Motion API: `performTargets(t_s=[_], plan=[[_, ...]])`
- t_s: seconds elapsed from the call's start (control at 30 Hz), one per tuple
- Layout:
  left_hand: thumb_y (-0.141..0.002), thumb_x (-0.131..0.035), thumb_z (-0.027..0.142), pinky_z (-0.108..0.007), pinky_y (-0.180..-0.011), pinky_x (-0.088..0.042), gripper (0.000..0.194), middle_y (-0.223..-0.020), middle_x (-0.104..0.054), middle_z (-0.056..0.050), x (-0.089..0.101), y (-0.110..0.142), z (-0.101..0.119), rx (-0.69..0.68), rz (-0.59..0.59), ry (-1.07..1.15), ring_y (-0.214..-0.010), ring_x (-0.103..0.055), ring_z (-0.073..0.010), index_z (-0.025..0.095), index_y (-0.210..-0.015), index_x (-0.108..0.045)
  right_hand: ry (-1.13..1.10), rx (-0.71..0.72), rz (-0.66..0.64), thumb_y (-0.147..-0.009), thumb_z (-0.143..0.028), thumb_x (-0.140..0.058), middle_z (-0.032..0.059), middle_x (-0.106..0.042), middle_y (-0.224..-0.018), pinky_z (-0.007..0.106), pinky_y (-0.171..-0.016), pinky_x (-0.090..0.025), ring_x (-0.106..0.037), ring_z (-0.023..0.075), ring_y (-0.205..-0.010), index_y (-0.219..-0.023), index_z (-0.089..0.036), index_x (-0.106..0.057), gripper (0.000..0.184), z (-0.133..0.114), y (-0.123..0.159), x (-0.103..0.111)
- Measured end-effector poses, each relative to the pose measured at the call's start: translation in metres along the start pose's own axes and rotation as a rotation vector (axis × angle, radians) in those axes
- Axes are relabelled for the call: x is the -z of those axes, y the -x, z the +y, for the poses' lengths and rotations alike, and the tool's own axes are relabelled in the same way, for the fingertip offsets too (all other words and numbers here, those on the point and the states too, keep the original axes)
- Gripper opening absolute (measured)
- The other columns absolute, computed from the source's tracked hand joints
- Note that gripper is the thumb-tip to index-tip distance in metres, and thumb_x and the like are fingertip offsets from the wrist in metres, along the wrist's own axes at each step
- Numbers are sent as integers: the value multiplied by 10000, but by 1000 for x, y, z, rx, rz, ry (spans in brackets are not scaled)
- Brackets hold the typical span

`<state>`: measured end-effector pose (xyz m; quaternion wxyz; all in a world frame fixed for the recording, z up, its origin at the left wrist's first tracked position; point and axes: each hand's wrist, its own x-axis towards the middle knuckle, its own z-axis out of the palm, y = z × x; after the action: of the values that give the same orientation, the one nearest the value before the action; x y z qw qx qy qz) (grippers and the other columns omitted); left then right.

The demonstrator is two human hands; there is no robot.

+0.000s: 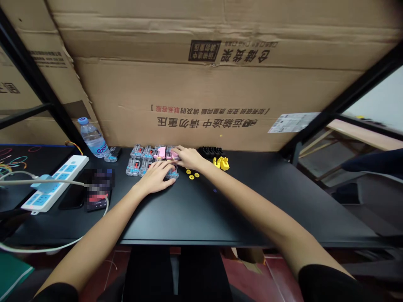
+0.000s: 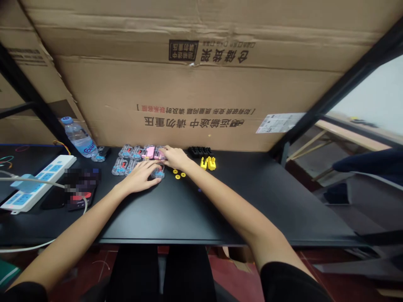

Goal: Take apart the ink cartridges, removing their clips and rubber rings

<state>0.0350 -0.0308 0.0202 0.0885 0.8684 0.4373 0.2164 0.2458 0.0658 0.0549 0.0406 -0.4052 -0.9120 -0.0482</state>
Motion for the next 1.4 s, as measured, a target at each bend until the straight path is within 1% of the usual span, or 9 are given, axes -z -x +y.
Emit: performTargets(t_s=[0.33, 0.47, 0.53, 0.6, 0.73, 0.93, 1.1, 1.27, 1.4], plan=[[-1001, -661, 408, -622, -1282, -352, 392, -1631, -550, -124, -4, 2, -2, 26, 0, -17, -1537, -466, -381, 239, -1354, -658, 96, -22, -26, -1027, -291, -612, 200, -744, -1390, 374, -892, -544, -762, 343, -1149, -1460, -151, -626, 455, 7, -5, 4], [-1031, -628, 434, -622, -1300, -323, 468, -1676, -494, -137, 1, 1, 4, 25, 70, 43, -1583, -413, -360, 250, -1458, -580, -162, -122, 231, -1001, -277, -596, 146, -800, -1264, 344, -873, -537, -770, 304, -1076, -1427, -192, -648, 438, 2, 22, 6], [-1053, -598, 434, -592, -1289, -349, 463, -1668, -494, -143, 6, -1, 10, 25, 198, 95, -1570, -428, -340, 246, -1473, -544, -340, -198, 400, -995, -316, -578, 117, -818, -1099, 318, -806, -541, -767, 258, -901, -1411, -175, -649, 445, -4, 40, 8], [-1059, -589, 406, -535, -1248, -413, 416, -1554, -579, -156, 11, -3, 14, 47, 361, 163, -1499, -501, -317, 230, -1433, -547, -521, -206, 469, -1014, -415, -548, 77, -799, -979, 299, -713, -539, -712, 208, -728, -1378, -174, -662, 450, -11, 57, 11], [-1051, -603, 421, -484, -1168, -493, 387, -1398, -628, -152, 14, -4, 20, 60, 523, 270, -1359, -591, -294, 220, -1378, -550, -722, -115, 455, -1001, -527, -592, 36, -766, -875, 294, -606, -518, -614, 167, -603, -1295, -192, -697, 457, -19, 80, 12], [-1049, -640, 423, -497, -1196, -464, 386, -1379, -679, -107, 9, -2, 27, -64, 305, 316, -1333, -619, -291, 259, -1393, -579, -937, 76, 249, -1013, -393, -659, 46, -807, -1002, 304, -683, -592, -739, 189, -738, -1553, -248, -495, 583, -19, 96, -4], [-1065, -623, 400, -465, -1111, -518, 298, -1227, -749, -80, 5, -4, 29, -19, 364, 350, -1184, -693, -261, 252, -1323, -616, -1005, 115, 255, -1020, -353, -672, 69, -810, -1047, 304, -678, -597, -743, 184, -744, -1675, -260, -341, 739, -21, 100, -1], [-1079, -599, 446, -424, -1080, -549, 346, -1319, -705, -103, 12, -8, 20, 60, 590, 531, -1200, -697, -248, 247, -1361, -579, -998, 13, 328, -1008, -411, -691, 67, -824, -1073, 265, -563, -510, -632, 132, -604, -1553, -234, -563, 587, -13, 100, 14], [-1022, -682, 514, -412, -1032, -572, 391, -1248, -719, -104, 14, -9, 16, 64, 534, 704, -1138, -721, -252, 225, -1278, -619, -1002, 4, 327, -999, -452, -702, 73, -826, -1086, 256, -561, -479, -641, 135, -650, -1291, -195, -768, 395, -13, 101, 20]])
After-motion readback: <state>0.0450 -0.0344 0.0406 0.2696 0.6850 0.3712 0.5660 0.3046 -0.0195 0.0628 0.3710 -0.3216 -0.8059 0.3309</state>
